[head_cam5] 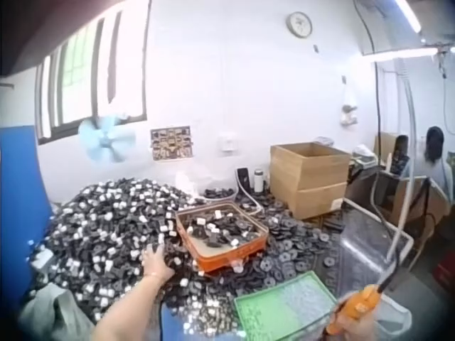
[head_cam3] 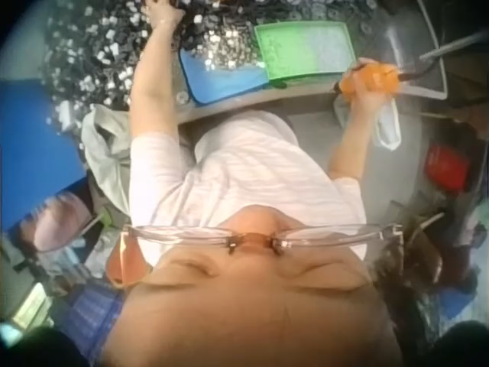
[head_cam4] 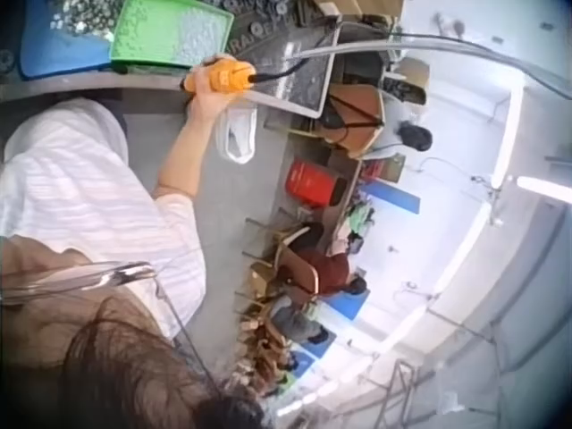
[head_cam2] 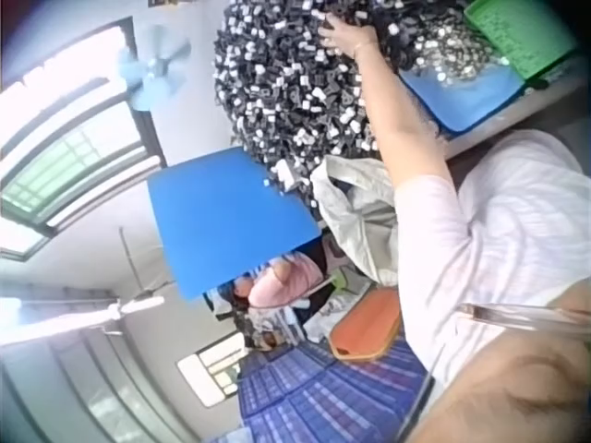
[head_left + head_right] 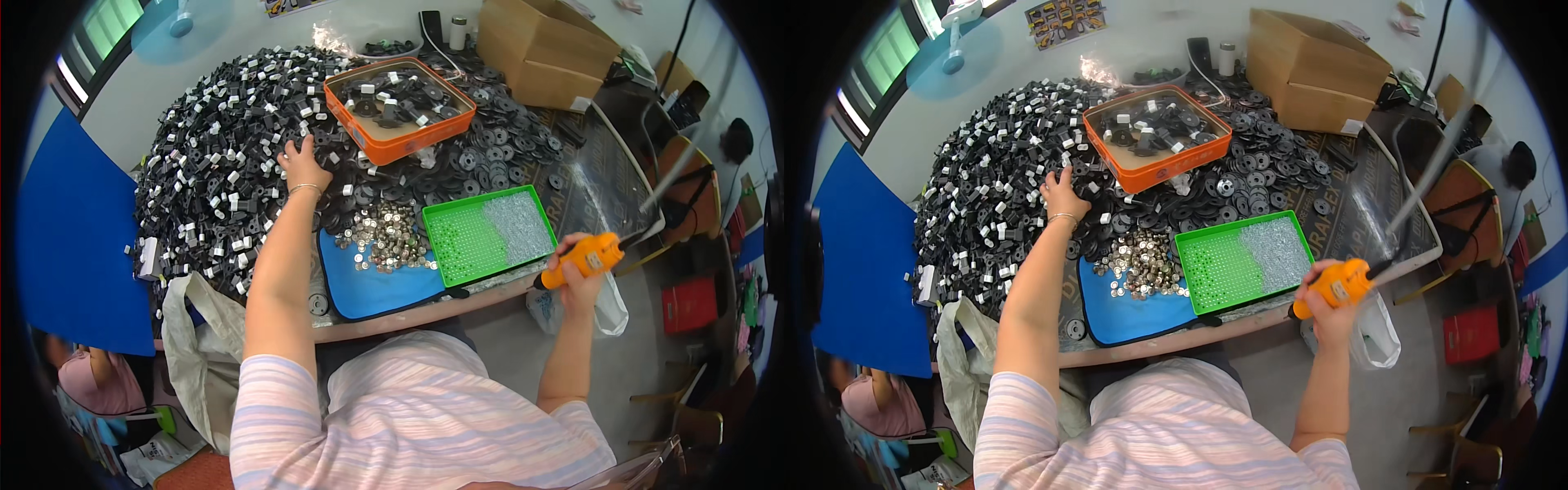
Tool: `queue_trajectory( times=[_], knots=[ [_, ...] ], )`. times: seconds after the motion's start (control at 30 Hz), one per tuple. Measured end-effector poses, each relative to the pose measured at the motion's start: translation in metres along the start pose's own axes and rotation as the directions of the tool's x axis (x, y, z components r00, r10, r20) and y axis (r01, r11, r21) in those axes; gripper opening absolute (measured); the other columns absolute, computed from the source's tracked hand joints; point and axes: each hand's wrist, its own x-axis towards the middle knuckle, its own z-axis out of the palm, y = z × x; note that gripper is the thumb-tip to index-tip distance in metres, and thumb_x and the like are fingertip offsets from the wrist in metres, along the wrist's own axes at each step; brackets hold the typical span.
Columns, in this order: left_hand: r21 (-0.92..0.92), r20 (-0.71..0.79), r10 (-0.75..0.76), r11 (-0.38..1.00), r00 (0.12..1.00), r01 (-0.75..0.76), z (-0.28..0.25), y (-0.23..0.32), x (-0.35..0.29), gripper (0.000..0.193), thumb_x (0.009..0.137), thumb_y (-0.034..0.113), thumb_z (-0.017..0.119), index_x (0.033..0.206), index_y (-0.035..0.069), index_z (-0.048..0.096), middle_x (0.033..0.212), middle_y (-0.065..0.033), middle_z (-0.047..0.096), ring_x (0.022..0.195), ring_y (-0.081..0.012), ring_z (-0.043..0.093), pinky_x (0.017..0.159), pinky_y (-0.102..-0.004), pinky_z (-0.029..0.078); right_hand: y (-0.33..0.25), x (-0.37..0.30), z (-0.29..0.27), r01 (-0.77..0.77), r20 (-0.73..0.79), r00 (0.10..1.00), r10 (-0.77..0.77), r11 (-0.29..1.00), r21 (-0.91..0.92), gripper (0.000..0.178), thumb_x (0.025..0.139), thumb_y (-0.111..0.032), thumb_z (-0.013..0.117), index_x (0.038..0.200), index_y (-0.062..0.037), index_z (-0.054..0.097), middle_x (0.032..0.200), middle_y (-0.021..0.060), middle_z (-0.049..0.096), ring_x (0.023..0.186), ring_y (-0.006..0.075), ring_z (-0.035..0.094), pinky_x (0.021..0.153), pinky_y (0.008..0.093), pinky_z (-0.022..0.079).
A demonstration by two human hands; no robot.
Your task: Assembling small circular components and screws into plastic parts using an electric screwdriver on a factory workbench.
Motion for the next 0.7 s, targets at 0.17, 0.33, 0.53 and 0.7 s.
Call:
queue_trajectory(
  times=[0.17,0.33,0.53,0.7],
  knots=[
    [-0.044,-0.023,0.048,0.998,0.999,-0.049,-0.030,-0.018,-0.008,0.094,0.048,0.006,0.083,0.132,0.021,0.044,0.142,-0.0188,0.027,0.129,-0.0406,0.030,0.102,-0.0423,0.039,0.008,0.014,0.004,-0.033,0.051,0.998,0.037,0.997,-0.069,0.039,0.072,0.006,0.066,0.109,0.0008,0.053,0.093,0.0077,0.059,0.081,0.0161,0.060,0.074,0.0289,0.051],
    [-0.210,-0.110,0.070,0.973,0.991,-0.092,-0.062,-0.038,-0.021,0.096,0.046,0.009,0.082,0.133,0.015,0.042,0.138,-0.0196,0.031,0.126,-0.0372,0.037,0.101,-0.0389,0.040,0.023,0.024,0.014,-0.019,0.036,0.999,0.022,0.996,-0.088,0.035,0.077,0.000,0.063,0.111,0.0005,0.052,0.095,0.0076,0.058,0.081,0.0164,0.060,0.077,0.0303,0.049],
    [-0.622,-0.069,-0.034,0.783,0.997,-0.017,-0.087,-0.067,-0.062,0.099,0.049,0.009,0.083,0.135,0.002,0.035,0.119,-0.0149,0.047,0.108,-0.0283,0.052,0.094,-0.0343,0.043,0.045,0.027,0.021,-0.023,0.081,0.996,0.033,0.992,-0.121,0.034,0.080,0.000,0.063,0.112,0.0011,0.053,0.101,0.0080,0.059,0.084,0.0158,0.061,0.081,0.0312,0.049],
    [-0.958,0.283,0.003,0.045,0.959,0.282,-0.112,-0.049,-0.148,0.091,0.058,-0.015,0.070,0.136,0.008,0.030,0.100,-0.0074,0.059,0.086,-0.0212,0.061,0.077,-0.0354,0.052,0.045,0.027,0.014,0.055,0.108,0.994,-0.033,0.977,-0.206,0.052,0.076,0.002,0.068,0.123,-0.0002,0.045,0.112,0.0078,0.054,0.104,0.0178,0.054,0.093,0.0331,0.044]
  ],
)
